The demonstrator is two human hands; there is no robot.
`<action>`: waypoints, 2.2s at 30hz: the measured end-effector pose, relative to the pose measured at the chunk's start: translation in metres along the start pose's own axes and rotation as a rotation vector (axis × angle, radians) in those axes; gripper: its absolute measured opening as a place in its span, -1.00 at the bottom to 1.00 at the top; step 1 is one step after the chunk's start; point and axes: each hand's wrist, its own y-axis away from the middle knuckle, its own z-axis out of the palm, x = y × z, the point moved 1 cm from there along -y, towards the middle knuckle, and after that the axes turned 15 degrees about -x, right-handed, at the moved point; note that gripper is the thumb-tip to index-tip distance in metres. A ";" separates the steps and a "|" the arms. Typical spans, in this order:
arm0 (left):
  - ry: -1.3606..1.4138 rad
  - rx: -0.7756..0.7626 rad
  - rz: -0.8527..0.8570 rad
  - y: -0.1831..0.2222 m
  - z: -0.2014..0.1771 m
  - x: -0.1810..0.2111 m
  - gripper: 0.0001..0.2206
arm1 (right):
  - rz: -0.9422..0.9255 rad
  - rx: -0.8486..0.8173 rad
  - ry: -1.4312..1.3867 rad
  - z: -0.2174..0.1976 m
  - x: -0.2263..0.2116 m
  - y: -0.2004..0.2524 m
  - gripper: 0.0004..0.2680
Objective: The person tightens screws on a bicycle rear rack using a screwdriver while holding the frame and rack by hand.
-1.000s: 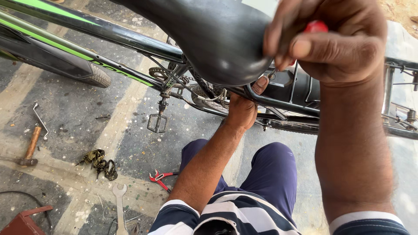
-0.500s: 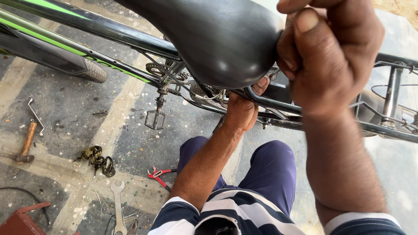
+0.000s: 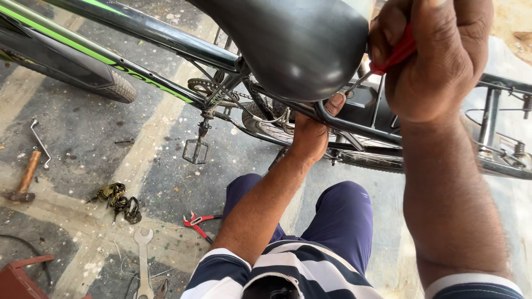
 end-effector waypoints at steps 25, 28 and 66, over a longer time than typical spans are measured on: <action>0.117 -0.012 -0.068 -0.003 -0.017 -0.008 -0.77 | 0.136 -0.254 -0.238 -0.025 -0.007 -0.026 -0.73; 0.142 -0.003 -0.089 0.001 -0.024 -0.013 -0.82 | 0.036 -0.290 -0.155 -0.015 -0.002 -0.041 -0.71; 0.051 -0.032 -0.047 -0.001 -0.020 -0.013 -0.78 | -0.040 -0.142 0.058 0.003 -0.001 -0.016 -0.64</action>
